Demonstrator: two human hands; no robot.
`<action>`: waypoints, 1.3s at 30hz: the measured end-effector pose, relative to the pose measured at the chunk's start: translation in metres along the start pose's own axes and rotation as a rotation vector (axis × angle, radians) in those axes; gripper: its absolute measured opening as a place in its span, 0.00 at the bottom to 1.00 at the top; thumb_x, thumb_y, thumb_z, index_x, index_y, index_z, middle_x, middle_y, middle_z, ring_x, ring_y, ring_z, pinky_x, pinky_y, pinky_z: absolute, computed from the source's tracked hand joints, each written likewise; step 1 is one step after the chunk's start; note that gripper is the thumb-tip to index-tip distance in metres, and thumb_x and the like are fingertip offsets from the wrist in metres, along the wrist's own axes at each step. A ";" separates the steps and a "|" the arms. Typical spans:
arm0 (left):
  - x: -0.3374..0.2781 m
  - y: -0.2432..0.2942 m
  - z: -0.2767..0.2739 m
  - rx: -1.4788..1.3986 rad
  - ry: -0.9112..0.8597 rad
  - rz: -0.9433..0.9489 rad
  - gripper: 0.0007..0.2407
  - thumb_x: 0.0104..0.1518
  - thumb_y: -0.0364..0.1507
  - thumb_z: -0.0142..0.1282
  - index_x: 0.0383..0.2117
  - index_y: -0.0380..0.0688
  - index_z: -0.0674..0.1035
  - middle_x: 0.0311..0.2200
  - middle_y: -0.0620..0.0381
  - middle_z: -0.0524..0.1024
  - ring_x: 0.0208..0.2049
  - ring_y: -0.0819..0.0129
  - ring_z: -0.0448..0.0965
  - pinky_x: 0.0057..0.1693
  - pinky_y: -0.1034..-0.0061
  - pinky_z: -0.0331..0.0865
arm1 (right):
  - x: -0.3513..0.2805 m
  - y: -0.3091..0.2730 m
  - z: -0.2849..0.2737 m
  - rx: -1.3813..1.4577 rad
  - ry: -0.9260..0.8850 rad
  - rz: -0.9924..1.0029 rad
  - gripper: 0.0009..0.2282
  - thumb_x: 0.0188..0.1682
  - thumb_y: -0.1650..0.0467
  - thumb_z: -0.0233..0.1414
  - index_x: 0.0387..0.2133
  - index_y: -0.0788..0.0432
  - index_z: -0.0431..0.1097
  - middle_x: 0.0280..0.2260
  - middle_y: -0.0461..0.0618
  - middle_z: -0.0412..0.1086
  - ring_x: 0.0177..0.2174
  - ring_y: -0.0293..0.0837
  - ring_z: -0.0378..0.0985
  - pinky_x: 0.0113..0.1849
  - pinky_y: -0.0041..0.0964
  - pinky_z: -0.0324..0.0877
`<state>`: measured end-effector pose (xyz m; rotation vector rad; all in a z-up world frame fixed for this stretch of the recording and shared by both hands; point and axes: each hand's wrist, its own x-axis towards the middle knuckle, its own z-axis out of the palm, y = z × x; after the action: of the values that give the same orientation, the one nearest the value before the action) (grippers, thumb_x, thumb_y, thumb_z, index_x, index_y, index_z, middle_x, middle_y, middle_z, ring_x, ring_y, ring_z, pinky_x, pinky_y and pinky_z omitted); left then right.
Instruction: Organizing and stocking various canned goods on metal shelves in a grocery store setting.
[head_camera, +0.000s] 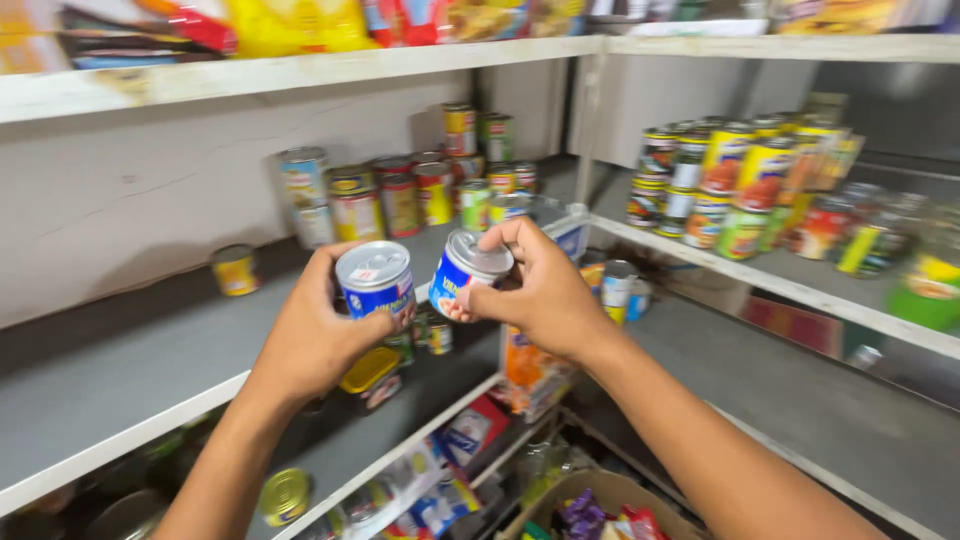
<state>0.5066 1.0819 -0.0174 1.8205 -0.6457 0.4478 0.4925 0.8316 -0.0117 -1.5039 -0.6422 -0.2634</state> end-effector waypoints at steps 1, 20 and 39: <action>-0.005 0.013 0.013 -0.019 -0.025 0.013 0.29 0.41 0.28 0.67 0.53 0.37 0.71 0.46 0.52 0.80 0.47 0.70 0.80 0.55 0.75 0.73 | -0.017 -0.007 -0.016 -0.018 0.029 0.000 0.21 0.42 0.78 0.61 0.45 0.63 0.58 0.39 0.54 0.73 0.36 0.42 0.81 0.38 0.38 0.80; -0.059 0.234 0.410 -0.607 -0.854 0.133 0.31 0.38 0.22 0.65 0.55 0.42 0.71 0.46 0.54 0.80 0.49 0.70 0.80 0.58 0.72 0.70 | -0.411 -0.250 -0.255 -0.445 0.605 0.086 0.23 0.40 0.77 0.63 0.47 0.58 0.60 0.49 0.48 0.67 0.47 0.38 0.71 0.50 0.41 0.71; -0.162 0.448 0.719 -0.621 -1.021 0.399 0.33 0.35 0.34 0.70 0.52 0.42 0.69 0.45 0.53 0.79 0.47 0.69 0.80 0.55 0.73 0.72 | -0.684 -0.382 -0.477 -0.821 1.142 0.295 0.18 0.38 0.78 0.62 0.41 0.63 0.64 0.36 0.50 0.72 0.36 0.37 0.75 0.38 0.35 0.72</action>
<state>0.0938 0.3241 -0.0190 1.2121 -1.6438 -0.4625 -0.1586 0.1859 -0.0356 -1.8406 0.6844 -1.1367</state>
